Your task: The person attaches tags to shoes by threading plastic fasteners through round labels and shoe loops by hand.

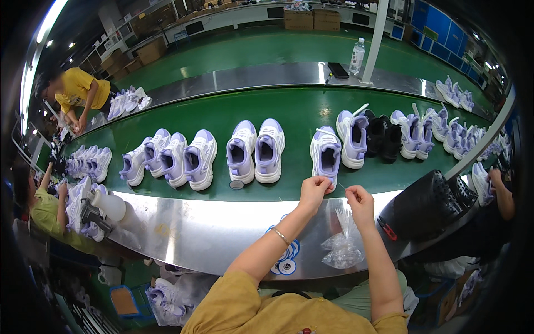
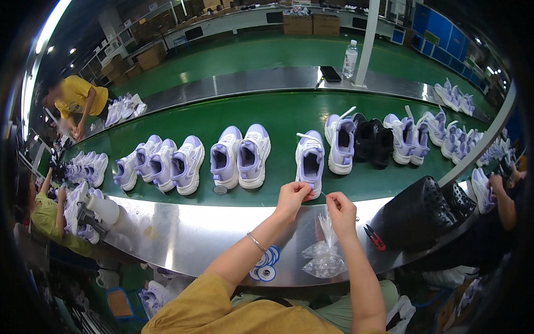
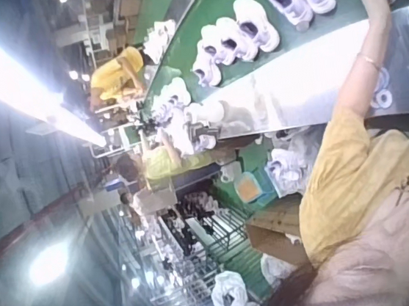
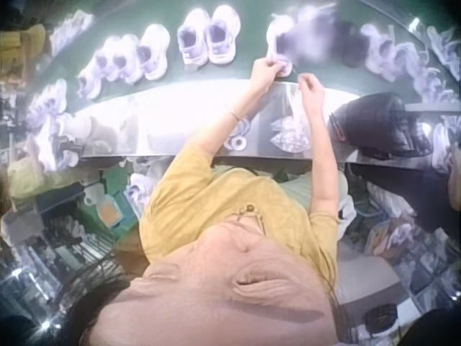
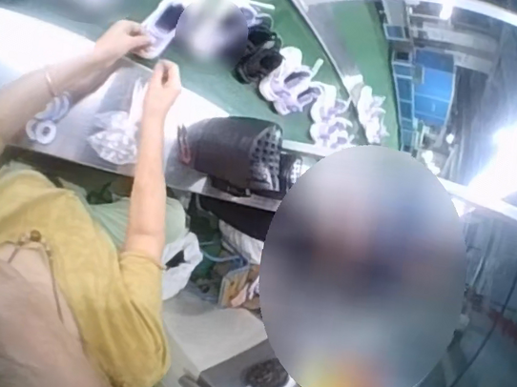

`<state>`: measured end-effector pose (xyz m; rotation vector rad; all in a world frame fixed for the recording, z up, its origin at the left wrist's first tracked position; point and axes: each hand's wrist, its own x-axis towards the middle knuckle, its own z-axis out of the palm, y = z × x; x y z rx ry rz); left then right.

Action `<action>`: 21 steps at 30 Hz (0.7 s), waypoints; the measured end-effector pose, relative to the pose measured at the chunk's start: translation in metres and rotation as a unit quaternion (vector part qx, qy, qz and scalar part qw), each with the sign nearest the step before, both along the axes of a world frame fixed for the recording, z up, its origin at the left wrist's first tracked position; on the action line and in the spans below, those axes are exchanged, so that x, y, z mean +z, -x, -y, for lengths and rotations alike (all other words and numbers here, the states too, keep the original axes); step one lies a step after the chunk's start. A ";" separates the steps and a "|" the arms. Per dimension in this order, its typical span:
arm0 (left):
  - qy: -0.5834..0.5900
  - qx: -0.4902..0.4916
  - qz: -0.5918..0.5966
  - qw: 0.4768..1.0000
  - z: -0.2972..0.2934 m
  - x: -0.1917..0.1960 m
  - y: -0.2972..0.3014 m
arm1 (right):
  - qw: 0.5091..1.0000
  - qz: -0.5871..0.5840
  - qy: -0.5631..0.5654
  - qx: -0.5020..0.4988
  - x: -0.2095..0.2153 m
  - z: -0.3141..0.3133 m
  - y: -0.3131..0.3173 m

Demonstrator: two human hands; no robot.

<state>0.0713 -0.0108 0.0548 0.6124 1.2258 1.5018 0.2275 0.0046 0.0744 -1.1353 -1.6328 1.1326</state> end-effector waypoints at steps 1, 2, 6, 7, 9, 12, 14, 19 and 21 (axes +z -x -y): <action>0.003 -0.008 0.018 1.000 0.002 -0.001 0.001 | 1.000 0.000 0.003 -0.003 -0.001 0.000 0.004; 0.005 -0.013 0.019 1.000 0.003 -0.003 0.002 | 0.999 0.029 -0.031 -0.002 -0.003 -0.002 0.007; 0.012 0.003 0.057 0.998 -0.019 -0.015 -0.002 | 0.982 0.110 -0.155 -0.003 -0.005 -0.034 0.002; 0.017 0.007 0.057 0.998 -0.026 -0.016 -0.004 | 0.971 0.124 -0.204 -0.006 -0.005 -0.045 -0.001; 0.027 0.008 0.061 0.998 -0.030 -0.017 -0.004 | 0.961 0.164 -0.221 -0.013 -0.005 -0.056 -0.004; 0.040 -0.001 0.074 0.996 -0.039 -0.014 -0.014 | 0.956 0.210 -0.202 -0.032 -0.003 -0.065 -0.017; 0.037 -0.001 0.078 0.996 -0.044 -0.013 -0.023 | 0.954 0.215 -0.206 -0.030 -0.007 -0.070 -0.022; 0.026 0.004 0.082 0.996 -0.036 -0.015 -0.014 | 0.951 0.219 -0.219 0.002 -0.011 -0.066 0.002; 0.024 -0.003 0.068 0.997 -0.027 -0.016 -0.001 | 0.942 0.251 -0.223 0.013 -0.007 -0.054 0.021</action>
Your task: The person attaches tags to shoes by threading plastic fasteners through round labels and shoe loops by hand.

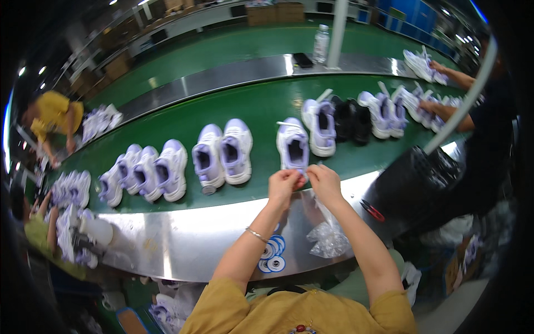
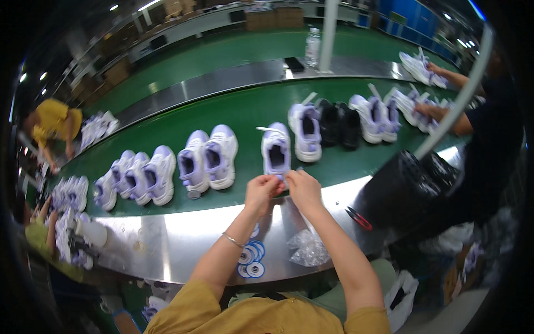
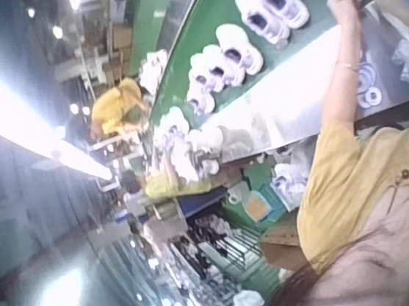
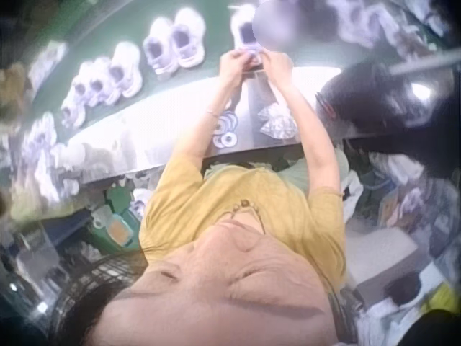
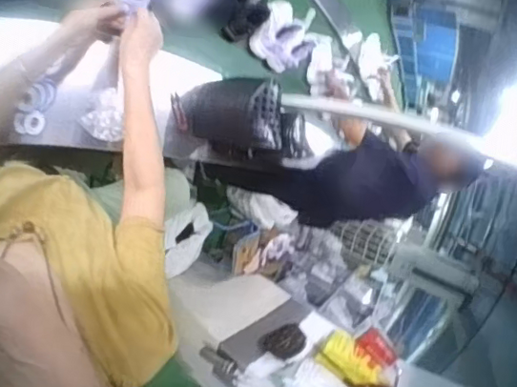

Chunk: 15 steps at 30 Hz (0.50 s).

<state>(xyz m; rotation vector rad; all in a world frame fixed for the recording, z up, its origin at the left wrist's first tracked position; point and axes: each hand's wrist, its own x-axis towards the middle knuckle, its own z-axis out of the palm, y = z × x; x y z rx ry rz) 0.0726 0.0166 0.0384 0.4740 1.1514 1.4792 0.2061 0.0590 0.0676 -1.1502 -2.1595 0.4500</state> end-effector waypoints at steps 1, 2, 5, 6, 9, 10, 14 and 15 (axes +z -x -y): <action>-0.001 0.005 0.003 1.000 0.005 0.001 0.004 | 1.000 -0.009 0.000 0.006 0.001 0.007 0.007; -0.008 -0.005 -0.008 1.000 0.009 0.000 0.003 | 1.000 -0.006 -0.004 0.003 -0.003 0.012 0.008; -0.025 0.003 -0.012 1.000 0.016 -0.017 -0.010 | 0.999 -0.043 0.015 0.013 -0.026 0.016 -0.001; -0.027 0.013 -0.018 0.999 0.020 -0.025 -0.009 | 0.996 -0.005 0.088 0.008 -0.021 0.024 -0.002; -0.035 0.041 -0.090 0.995 0.040 -0.036 0.006 | 0.987 -0.089 0.124 0.046 -0.044 0.037 -0.001; -0.034 0.045 -0.091 0.994 0.046 -0.040 0.019 | 0.982 -0.115 0.139 0.051 -0.050 0.044 0.004; -0.068 0.095 -0.194 0.974 0.073 -0.025 0.082 | 0.994 -0.053 0.077 0.049 -0.043 0.072 0.047; -0.092 0.103 -0.210 0.968 0.079 -0.016 0.098 | 0.994 -0.043 0.096 0.039 -0.029 0.082 0.062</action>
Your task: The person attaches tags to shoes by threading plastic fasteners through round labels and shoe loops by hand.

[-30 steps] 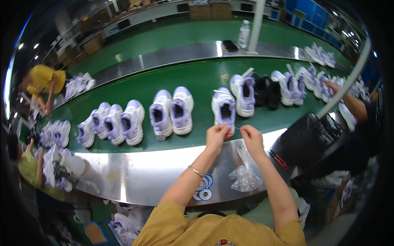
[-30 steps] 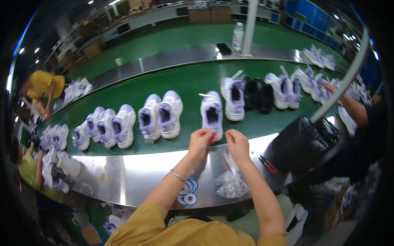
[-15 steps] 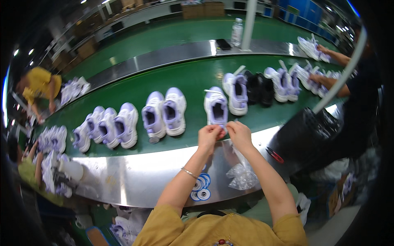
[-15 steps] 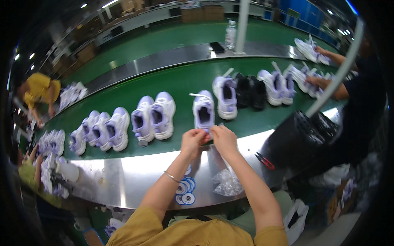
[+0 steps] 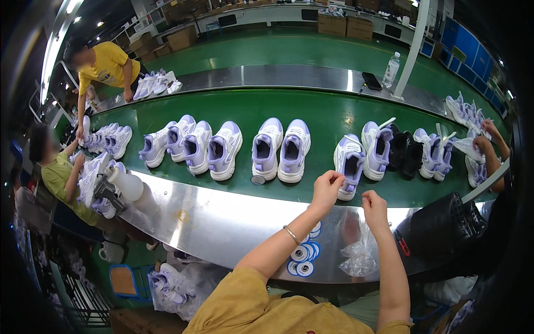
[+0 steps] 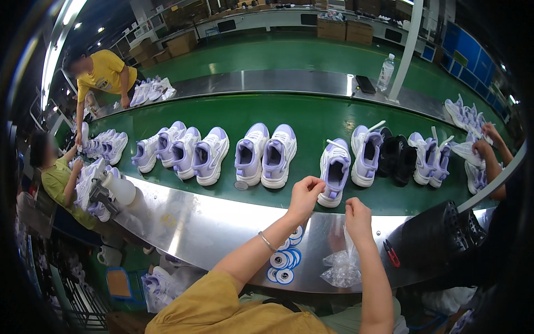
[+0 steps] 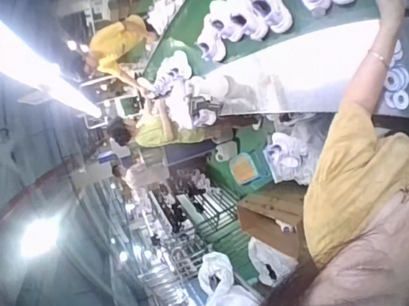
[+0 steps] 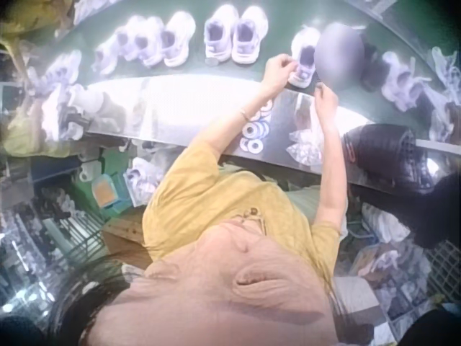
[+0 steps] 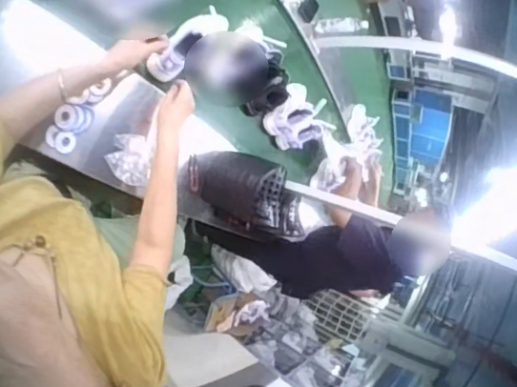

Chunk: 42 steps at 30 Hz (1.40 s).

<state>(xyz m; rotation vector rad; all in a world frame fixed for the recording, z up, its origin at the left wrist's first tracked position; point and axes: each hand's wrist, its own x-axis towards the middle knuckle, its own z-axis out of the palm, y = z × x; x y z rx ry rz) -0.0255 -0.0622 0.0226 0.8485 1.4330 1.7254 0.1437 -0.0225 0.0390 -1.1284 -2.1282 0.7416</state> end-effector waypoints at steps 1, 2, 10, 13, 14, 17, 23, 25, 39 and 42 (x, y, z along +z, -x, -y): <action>-0.023 0.004 -0.019 1.000 0.006 0.008 0.014 | 1.000 0.000 0.000 0.002 0.005 0.004 0.013; -0.024 0.008 -0.019 1.000 0.011 0.018 0.023 | 1.000 -0.002 -0.002 0.005 0.012 0.005 0.022; -0.063 -0.076 0.023 0.995 -0.002 -0.004 0.000 | 0.992 -0.090 -0.082 0.031 0.019 -0.004 0.020; -0.064 -0.090 -0.019 0.994 0.005 -0.010 -0.013 | 0.989 -0.110 -0.096 0.033 0.016 0.009 0.012; -0.070 -0.089 -0.058 0.992 0.010 -0.004 -0.013 | 0.989 -0.111 -0.093 0.035 0.022 0.013 0.014; -0.069 -0.100 -0.060 0.991 0.021 0.019 -0.012 | 0.984 -0.169 -0.047 0.031 0.039 0.018 0.019; -0.065 -0.096 -0.062 0.991 0.003 0.022 -0.011 | 0.959 -0.242 0.142 0.027 0.026 -0.016 0.018; -0.041 -0.111 -0.045 0.992 -0.005 0.016 -0.008 | 0.958 -0.225 0.173 0.030 0.026 -0.025 0.021; -0.030 -0.160 0.046 0.986 -0.031 0.005 -0.014 | 0.901 -0.336 0.253 0.105 0.011 -0.059 0.013; -0.035 -0.166 0.045 0.984 -0.032 0.007 -0.015 | 0.920 -0.283 0.241 0.126 0.010 -0.063 0.010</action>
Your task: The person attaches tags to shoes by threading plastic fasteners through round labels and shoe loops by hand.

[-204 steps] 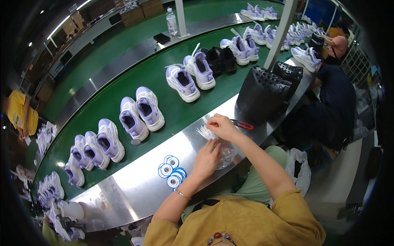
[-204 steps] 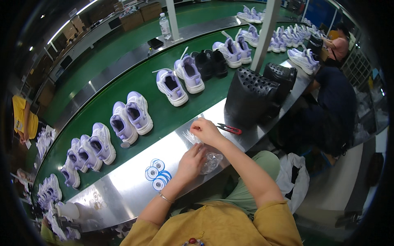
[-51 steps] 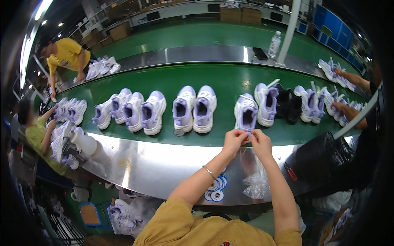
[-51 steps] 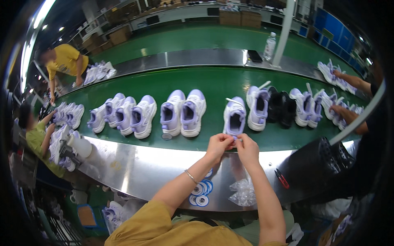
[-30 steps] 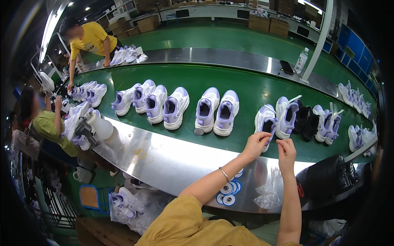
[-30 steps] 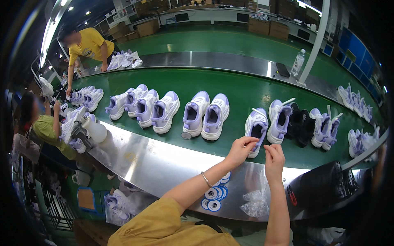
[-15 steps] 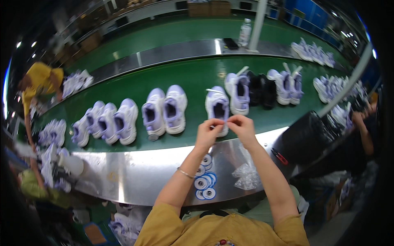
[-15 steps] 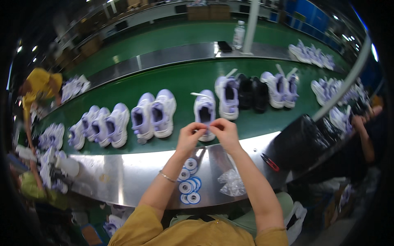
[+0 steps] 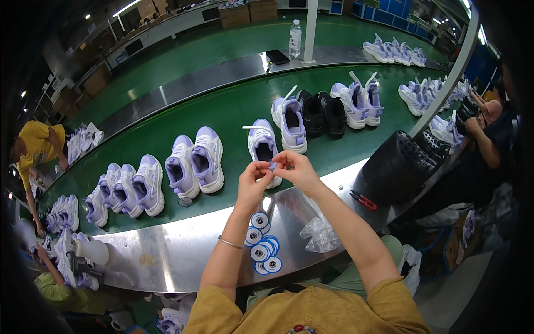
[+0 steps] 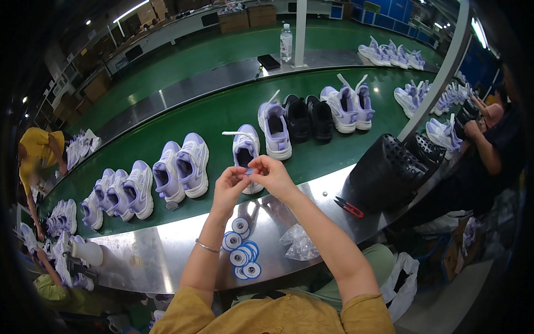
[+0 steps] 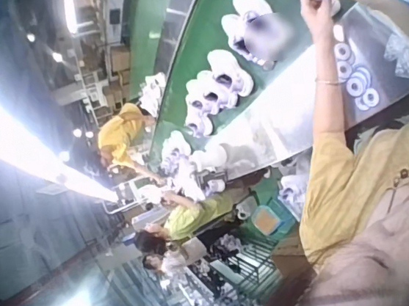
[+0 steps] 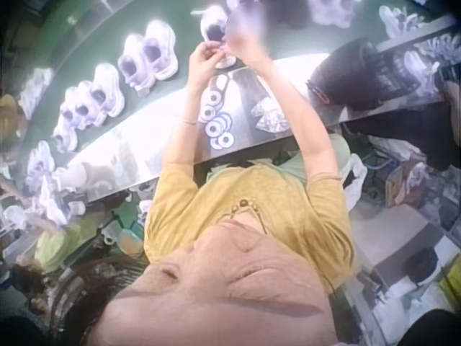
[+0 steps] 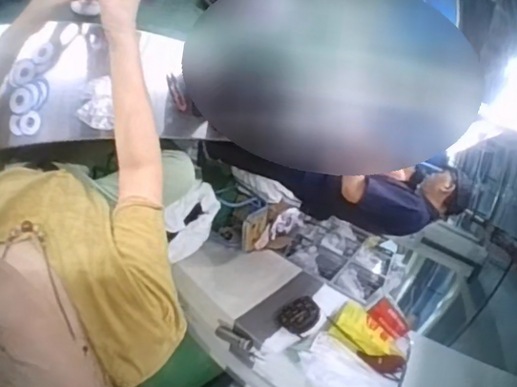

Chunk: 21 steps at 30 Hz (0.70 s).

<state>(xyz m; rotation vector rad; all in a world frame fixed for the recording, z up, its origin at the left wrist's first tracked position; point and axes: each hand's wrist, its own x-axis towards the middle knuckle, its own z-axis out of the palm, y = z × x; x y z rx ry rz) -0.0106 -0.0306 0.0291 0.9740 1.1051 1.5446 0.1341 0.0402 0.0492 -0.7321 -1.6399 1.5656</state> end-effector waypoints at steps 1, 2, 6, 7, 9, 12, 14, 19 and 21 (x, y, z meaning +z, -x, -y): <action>-0.001 0.000 -0.001 1.000 0.000 0.001 0.000 | 1.000 0.005 0.004 0.006 0.001 0.000 -0.001; 0.009 0.000 0.000 1.000 0.001 0.001 -0.001 | 1.000 0.010 0.009 0.012 0.001 0.001 -0.003; 0.013 -0.004 -0.007 1.000 0.000 0.003 -0.004 | 0.999 -0.022 0.029 0.007 0.000 0.000 -0.007; 0.012 -0.004 -0.007 1.000 0.000 0.003 -0.004 | 1.000 -0.012 0.011 0.009 -0.002 -0.001 -0.007; 0.011 -0.009 -0.012 1.000 -0.001 0.001 -0.003 | 1.000 -0.001 -0.007 0.012 -0.002 -0.002 -0.006; 0.015 -0.011 -0.018 1.000 -0.002 0.000 -0.004 | 1.000 -0.017 0.016 0.007 -0.001 -0.001 -0.006; 0.018 -0.009 -0.024 1.000 -0.003 0.000 -0.004 | 1.000 -0.007 -0.005 0.014 -0.003 -0.001 -0.006; 0.023 -0.004 -0.028 0.999 -0.005 -0.002 -0.005 | 0.998 0.035 -0.040 0.035 -0.005 -0.005 -0.011; 0.028 -0.007 -0.008 1.000 -0.006 0.002 -0.006 | 0.997 0.038 -0.051 0.036 -0.004 -0.006 -0.013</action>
